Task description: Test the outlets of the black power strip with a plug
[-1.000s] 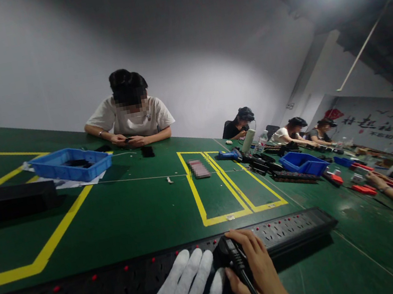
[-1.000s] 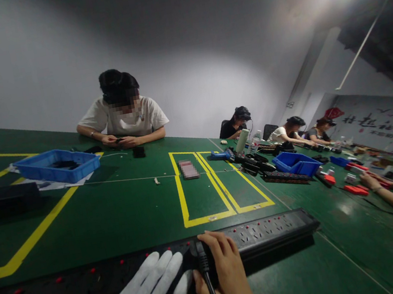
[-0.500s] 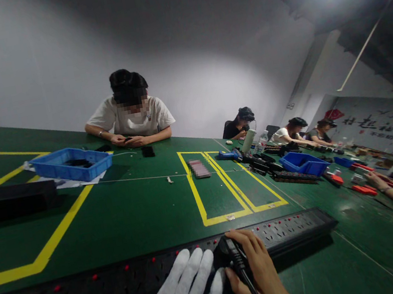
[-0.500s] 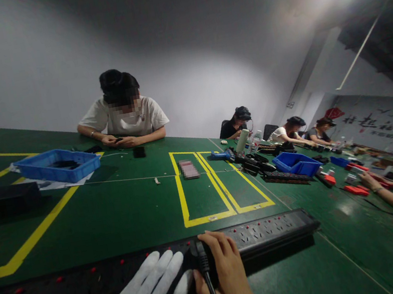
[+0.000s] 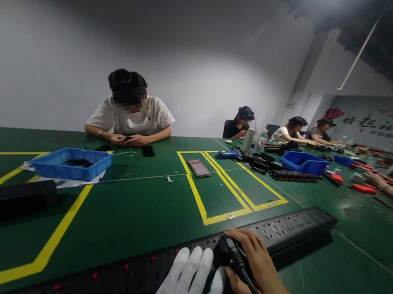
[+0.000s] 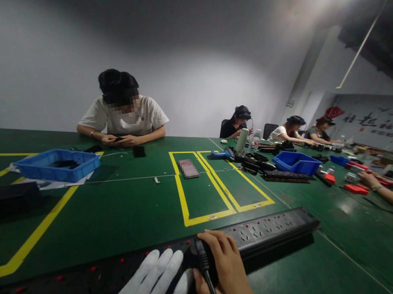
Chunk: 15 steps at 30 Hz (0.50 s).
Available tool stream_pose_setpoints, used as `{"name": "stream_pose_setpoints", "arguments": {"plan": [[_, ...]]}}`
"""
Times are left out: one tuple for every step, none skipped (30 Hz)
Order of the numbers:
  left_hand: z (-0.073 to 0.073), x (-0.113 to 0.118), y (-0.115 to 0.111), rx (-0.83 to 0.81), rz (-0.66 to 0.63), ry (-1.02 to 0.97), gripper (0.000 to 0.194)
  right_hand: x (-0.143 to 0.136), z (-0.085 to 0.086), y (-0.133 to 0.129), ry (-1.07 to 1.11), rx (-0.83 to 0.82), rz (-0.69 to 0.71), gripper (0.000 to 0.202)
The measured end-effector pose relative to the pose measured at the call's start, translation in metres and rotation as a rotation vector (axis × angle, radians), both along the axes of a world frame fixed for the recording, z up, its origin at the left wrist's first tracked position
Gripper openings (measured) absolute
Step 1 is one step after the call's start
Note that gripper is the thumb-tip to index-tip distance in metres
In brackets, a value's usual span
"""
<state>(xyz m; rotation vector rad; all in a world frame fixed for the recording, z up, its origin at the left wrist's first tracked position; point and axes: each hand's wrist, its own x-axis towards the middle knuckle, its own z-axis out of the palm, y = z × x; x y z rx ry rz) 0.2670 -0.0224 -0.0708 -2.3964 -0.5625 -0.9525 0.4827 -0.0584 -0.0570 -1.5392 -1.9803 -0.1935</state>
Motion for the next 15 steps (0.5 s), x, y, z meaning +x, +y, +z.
{"name": "stream_pose_setpoints", "arguments": {"plan": [[0.0005,0.0002,0.0002,-0.001,-0.002,-0.005,0.033,0.0002,-0.0003,0.0001,0.002,0.000,-0.003,0.063],[0.0008,0.0005,0.0004,-0.004,-0.003,-0.006,0.033,0.0003,-0.0008,0.0001,0.004,-0.001,-0.006,0.063],[0.0009,0.0008,0.0005,-0.008,-0.003,-0.008,0.033,0.0005,-0.0013,0.0002,0.004,-0.001,-0.006,0.063],[0.0009,0.0010,0.0005,-0.010,-0.004,-0.011,0.033,0.0007,-0.0018,0.0002,0.004,-0.003,-0.006,0.063],[0.0007,0.0012,0.0003,-0.011,-0.004,-0.012,0.033,0.0008,-0.0022,0.0003,0.002,-0.005,-0.006,0.063],[0.0004,0.0013,0.0001,-0.012,-0.003,-0.012,0.032,0.0008,-0.0023,0.0004,-0.001,-0.003,-0.004,0.063],[0.0003,0.0014,-0.0002,-0.014,0.000,-0.011,0.032,0.0008,-0.0022,0.0005,-0.004,0.000,-0.003,0.063],[0.0002,0.0014,-0.0005,-0.011,0.003,-0.015,0.032,0.0008,-0.0020,0.0006,-0.006,0.001,-0.002,0.063],[0.0004,0.0014,-0.0008,-0.007,0.004,-0.017,0.031,0.0008,-0.0017,0.0007,-0.007,0.003,-0.001,0.063],[0.0007,0.0013,-0.0010,-0.005,0.006,-0.016,0.031,0.0008,-0.0015,0.0008,-0.008,0.003,0.000,0.063],[0.0013,0.0013,-0.0010,-0.003,0.008,-0.015,0.030,0.0009,-0.0014,0.0008,-0.007,0.002,-0.001,0.063],[0.0020,0.0013,-0.0010,-0.001,0.009,-0.016,0.030,0.0009,-0.0015,0.0008,-0.006,-0.001,-0.002,0.063],[0.0028,0.0013,-0.0009,0.000,0.008,-0.014,0.030,0.0010,-0.0016,0.0006,-0.005,-0.001,-0.004,0.063],[0.0035,0.0013,-0.0008,-0.003,0.008,-0.010,0.030,0.0010,-0.0018,0.0004,-0.004,0.001,-0.004,0.063],[0.0041,0.0013,-0.0008,-0.007,0.007,-0.002,0.030,0.0010,-0.0017,0.0000,-0.003,0.003,-0.005,0.063]]}}
